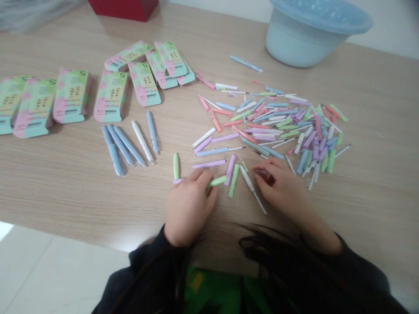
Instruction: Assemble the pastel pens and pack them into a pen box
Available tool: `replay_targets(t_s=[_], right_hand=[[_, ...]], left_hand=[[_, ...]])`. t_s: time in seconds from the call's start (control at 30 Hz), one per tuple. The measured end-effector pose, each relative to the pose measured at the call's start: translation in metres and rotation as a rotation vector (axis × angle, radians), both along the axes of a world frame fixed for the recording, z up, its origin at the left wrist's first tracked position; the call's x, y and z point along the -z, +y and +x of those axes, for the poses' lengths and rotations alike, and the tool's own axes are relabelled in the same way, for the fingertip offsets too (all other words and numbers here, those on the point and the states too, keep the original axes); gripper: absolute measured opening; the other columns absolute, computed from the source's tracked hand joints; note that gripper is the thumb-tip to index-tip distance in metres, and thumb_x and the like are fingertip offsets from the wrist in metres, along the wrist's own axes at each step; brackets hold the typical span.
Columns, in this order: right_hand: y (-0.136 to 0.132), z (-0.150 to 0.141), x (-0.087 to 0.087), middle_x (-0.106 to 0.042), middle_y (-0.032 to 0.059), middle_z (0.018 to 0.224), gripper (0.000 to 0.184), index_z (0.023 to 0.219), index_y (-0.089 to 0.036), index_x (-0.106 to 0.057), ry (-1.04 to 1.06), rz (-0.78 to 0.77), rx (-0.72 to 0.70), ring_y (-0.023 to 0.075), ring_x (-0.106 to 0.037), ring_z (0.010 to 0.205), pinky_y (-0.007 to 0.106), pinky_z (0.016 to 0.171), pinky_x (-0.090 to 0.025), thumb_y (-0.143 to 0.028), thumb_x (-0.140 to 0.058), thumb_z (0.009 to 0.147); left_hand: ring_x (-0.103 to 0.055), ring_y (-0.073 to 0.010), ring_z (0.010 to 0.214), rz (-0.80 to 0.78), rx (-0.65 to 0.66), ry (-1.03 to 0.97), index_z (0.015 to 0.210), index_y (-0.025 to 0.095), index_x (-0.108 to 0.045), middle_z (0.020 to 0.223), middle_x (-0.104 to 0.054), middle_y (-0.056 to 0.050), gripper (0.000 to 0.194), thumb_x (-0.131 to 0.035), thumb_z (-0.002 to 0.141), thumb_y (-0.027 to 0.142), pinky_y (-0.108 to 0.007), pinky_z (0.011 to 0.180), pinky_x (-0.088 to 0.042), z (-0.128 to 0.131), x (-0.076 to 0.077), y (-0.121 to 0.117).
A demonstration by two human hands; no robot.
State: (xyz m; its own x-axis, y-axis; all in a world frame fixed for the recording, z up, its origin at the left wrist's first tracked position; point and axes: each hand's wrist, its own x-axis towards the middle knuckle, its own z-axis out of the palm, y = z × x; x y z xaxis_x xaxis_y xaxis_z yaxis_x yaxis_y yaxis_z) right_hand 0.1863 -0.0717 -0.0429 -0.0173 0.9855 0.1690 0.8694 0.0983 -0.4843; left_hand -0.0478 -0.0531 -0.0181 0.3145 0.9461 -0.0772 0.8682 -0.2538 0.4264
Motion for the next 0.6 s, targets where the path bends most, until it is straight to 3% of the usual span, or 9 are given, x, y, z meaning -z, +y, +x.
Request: replay_targets(t_s=[0.13, 0.3, 0.4, 0.5, 0.6], right_hand=[[0.002, 0.003, 0.005, -0.065, 0.0067, 0.096, 0.015, 0.098, -0.017, -0.070, -0.001, 0.026, 0.002, 0.0183, -0.060, 0.070, 0.035, 0.068, -0.051, -0.019, -0.058, 0.089], [0.005, 0.009, 0.012, -0.064, 0.0073, 0.093, 0.012, 0.091, -0.018, -0.068, -0.001, 0.085, -0.002, 0.0215, -0.062, 0.080, 0.036, 0.075, -0.051, -0.017, -0.055, 0.092], [0.006, 0.012, 0.017, -0.064, 0.0098, 0.095, 0.014, 0.089, -0.018, -0.066, -0.031, 0.108, -0.035, 0.0246, -0.063, 0.089, 0.037, 0.079, -0.051, -0.016, -0.053, 0.094], [0.006, 0.012, 0.021, -0.063, 0.0128, 0.100, 0.018, 0.092, -0.016, -0.065, -0.092, 0.100, -0.070, 0.0259, -0.063, 0.092, 0.037, 0.078, -0.051, -0.014, -0.048, 0.097], [0.006, 0.011, 0.023, -0.063, 0.0135, 0.103, 0.020, 0.094, -0.016, -0.064, -0.137, 0.103, -0.085, 0.0253, -0.063, 0.091, 0.036, 0.077, -0.051, -0.012, -0.045, 0.098]], left_hand=[[-0.063, -0.0333, 0.101, 0.163, 0.076, 0.091, 0.097, 0.018, -0.072, 0.106, -0.068, -0.013, 0.016, -0.056, 0.092, 0.019, -0.046, 0.086, -0.051, 0.004, 0.004, 0.003], [-0.059, -0.0362, 0.106, 0.243, 0.099, 0.126, 0.099, 0.018, -0.072, 0.114, -0.068, -0.012, 0.012, -0.063, 0.091, 0.020, -0.049, 0.088, -0.049, 0.012, 0.009, 0.006], [-0.063, -0.0352, 0.098, 0.283, 0.132, 0.155, 0.104, 0.018, -0.070, 0.102, -0.072, -0.010, 0.014, -0.060, 0.095, 0.024, -0.049, 0.085, -0.048, 0.017, 0.009, 0.011], [-0.067, -0.0340, 0.087, 0.324, 0.172, 0.220, 0.098, 0.016, -0.068, 0.083, -0.072, -0.011, 0.020, -0.050, 0.100, 0.024, -0.048, 0.082, -0.046, 0.020, 0.008, 0.020], [-0.069, -0.0335, 0.084, 0.336, 0.218, 0.253, 0.103, 0.012, -0.067, 0.081, -0.072, -0.012, 0.023, -0.046, 0.100, 0.021, -0.046, 0.081, -0.045, 0.020, 0.006, 0.033]])
